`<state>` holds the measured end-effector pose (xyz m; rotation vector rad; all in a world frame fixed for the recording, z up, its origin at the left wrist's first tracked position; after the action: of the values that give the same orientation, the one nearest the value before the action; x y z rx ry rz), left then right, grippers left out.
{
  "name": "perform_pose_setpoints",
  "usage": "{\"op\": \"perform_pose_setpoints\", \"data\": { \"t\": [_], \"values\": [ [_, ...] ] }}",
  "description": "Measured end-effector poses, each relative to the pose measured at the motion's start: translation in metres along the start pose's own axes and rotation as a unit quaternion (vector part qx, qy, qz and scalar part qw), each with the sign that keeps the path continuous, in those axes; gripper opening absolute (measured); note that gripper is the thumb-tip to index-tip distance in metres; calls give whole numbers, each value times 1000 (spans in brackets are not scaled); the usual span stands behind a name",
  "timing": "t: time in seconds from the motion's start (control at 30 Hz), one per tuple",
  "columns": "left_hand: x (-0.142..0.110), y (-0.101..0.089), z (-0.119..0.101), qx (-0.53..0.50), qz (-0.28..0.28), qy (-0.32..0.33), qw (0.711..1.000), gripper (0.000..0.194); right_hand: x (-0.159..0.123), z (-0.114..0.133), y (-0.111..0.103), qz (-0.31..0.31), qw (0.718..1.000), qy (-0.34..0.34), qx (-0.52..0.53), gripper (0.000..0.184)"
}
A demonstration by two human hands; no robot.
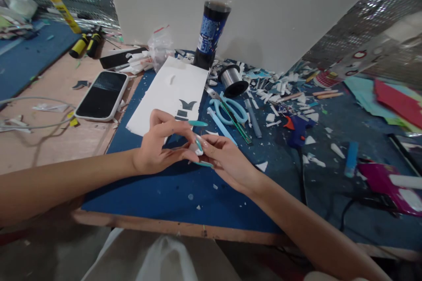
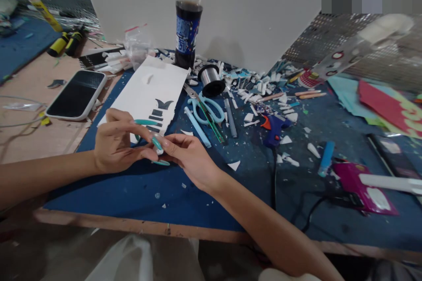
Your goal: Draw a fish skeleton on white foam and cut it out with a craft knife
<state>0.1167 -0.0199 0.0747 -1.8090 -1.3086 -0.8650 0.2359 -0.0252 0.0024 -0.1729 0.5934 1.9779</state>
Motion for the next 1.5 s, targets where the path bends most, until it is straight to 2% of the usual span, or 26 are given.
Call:
{"op": "perform_pose_setpoints", "data": {
  "t": [0.1,0.27,0.47,0.57,0.63,0.7,0.77,0.83,0.9,0.97,1.1,1.2,1.37,1.5],
  "values": [
    [-1,0,0,-4,2,-2,1000,43,0,-1,-1,-10,1000,6,3,19],
    [-6,1,5,0,15,-19,1000,63,-1,-2,1,-10,1000,3,6,20],
    [-5,5,3,40,41,-4,998,65,-1,-6,1,-24,1000,-6,-8,23],
    [-4,3,5,63,34,-32,997,66,-2,-2,0,-26,999,-33,-21,28],
    [-6,1,9,47,20,-64,997,65,-4,7,0,-15,994,-87,-60,41],
    [-9,0,14,16,2,-103,995,65,-7,18,1,-9,976,-158,-146,55],
    [-13,2,19,-25,-3,-148,989,64,-11,26,2,-29,943,-211,-254,58],
    [-17,7,23,-66,4,-185,981,63,-13,28,0,-74,913,-223,-334,45],
    [-21,11,23,-92,15,-207,974,62,-15,27,-1,-109,903,-216,-355,31],
    [-22,14,23,-111,19,-216,970,63,-15,24,-1,-112,918,-205,-320,26],
    [-20,17,21,-159,37,-223,961,55,-10,17,-6,-97,960,-171,-199,31],
    [-16,16,19,-190,38,-222,956,51,-7,17,-10,-90,974,-153,-144,33],
    [-15,6,28,-188,-34,-253,949,39,-10,25,-10,-61,972,-182,-134,29],
    [-15,-13,36,-87,-114,-238,961,27,-11,32,-11,-59,961,-210,-168,28]
  ]
}}
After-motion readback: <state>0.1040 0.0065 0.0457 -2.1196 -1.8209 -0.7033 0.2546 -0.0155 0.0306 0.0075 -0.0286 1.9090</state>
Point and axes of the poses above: each hand's wrist, its own x-axis towards the middle knuckle, its own y-axis out of the palm, z = x × y, the point moved 7 cm from there along x, towards the middle knuckle, and after that the axes turned 11 degrees about -x, right-handed, at the moved point
